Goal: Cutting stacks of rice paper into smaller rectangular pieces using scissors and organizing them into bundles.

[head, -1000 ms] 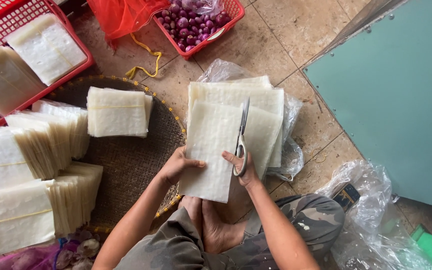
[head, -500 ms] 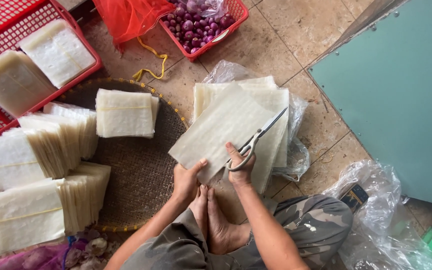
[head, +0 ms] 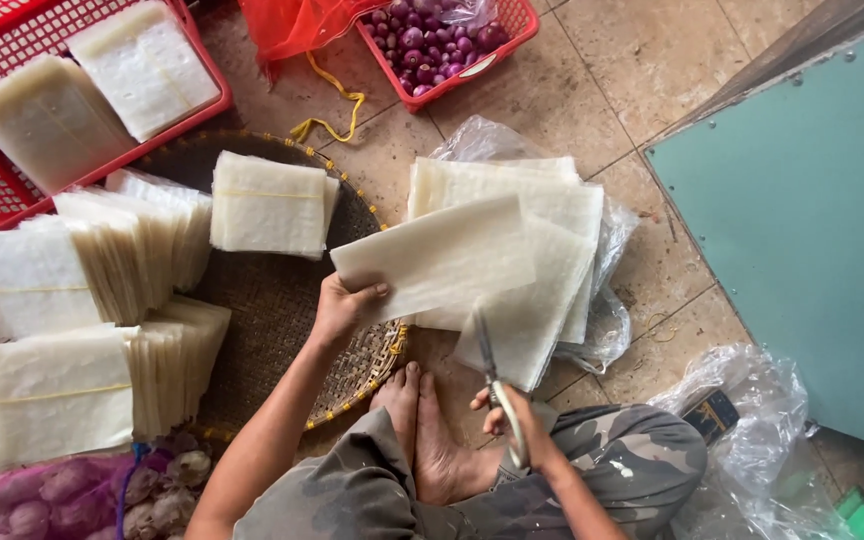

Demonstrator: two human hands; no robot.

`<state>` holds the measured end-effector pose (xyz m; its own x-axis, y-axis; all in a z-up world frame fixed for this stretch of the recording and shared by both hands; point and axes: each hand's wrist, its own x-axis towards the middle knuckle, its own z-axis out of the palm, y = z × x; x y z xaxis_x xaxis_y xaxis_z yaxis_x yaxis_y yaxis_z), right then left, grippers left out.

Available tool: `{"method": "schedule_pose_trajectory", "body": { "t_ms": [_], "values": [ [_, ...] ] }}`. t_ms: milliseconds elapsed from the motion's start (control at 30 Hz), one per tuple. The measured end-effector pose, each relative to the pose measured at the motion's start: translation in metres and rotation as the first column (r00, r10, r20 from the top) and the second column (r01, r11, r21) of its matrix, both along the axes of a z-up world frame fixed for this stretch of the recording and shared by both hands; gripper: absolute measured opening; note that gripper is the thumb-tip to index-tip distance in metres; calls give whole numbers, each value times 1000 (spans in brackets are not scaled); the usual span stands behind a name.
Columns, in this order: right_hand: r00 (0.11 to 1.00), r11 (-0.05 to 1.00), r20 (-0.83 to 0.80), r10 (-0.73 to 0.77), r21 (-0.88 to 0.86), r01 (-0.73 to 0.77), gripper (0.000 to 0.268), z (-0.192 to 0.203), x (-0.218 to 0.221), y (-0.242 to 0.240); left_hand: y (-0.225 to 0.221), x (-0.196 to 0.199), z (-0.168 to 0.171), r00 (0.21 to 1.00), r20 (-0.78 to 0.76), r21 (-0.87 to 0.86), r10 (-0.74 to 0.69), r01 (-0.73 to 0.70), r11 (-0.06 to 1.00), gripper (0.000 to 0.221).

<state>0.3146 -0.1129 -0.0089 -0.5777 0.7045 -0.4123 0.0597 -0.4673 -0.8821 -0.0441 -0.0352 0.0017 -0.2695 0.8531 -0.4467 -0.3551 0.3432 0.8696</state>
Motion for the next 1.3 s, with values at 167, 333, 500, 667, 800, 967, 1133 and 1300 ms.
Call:
{"method": "schedule_pose_trajectory", "body": {
  "t_ms": [167, 333, 500, 667, 800, 967, 1133, 1300],
  "values": [
    [998, 980, 62, 17, -199, -4, 42, 14, -25, 14, 2, 16, -1, 998, 50, 7, -38, 38, 999, 15],
    [999, 994, 49, -6, -110, 12, 42, 25, -42, 27, -5, 28, -2, 997, 40, -35, -67, 69, 997, 18],
    [987, 916, 18, -157, -370, 153, 48, 16, -45, 26, -7, 33, -8, 997, 55, -48, -57, 60, 997, 17],
    [992, 976, 120, -51, -203, 74, 37, 28, -45, 28, -6, 35, -9, 996, 79, -56, -45, 49, 997, 18],
    [989, 971, 141, -52, -224, 83, 41, 30, -45, 27, -5, 36, -10, 998, 43, -61, -53, 55, 997, 18],
    [985, 996, 174, 7, -93, 10, 43, 32, -42, 27, -5, 35, -8, 997, 73, -61, -36, 40, 997, 19],
    [988, 976, 148, -45, -205, 75, 47, 37, -42, 26, -6, 35, -6, 996, 89, -53, -21, 26, 998, 19],
    [983, 995, 182, -11, -95, 28, 39, 38, -42, 27, -7, 35, -5, 997, 60, -37, -50, 53, 998, 16]
  ]
}}
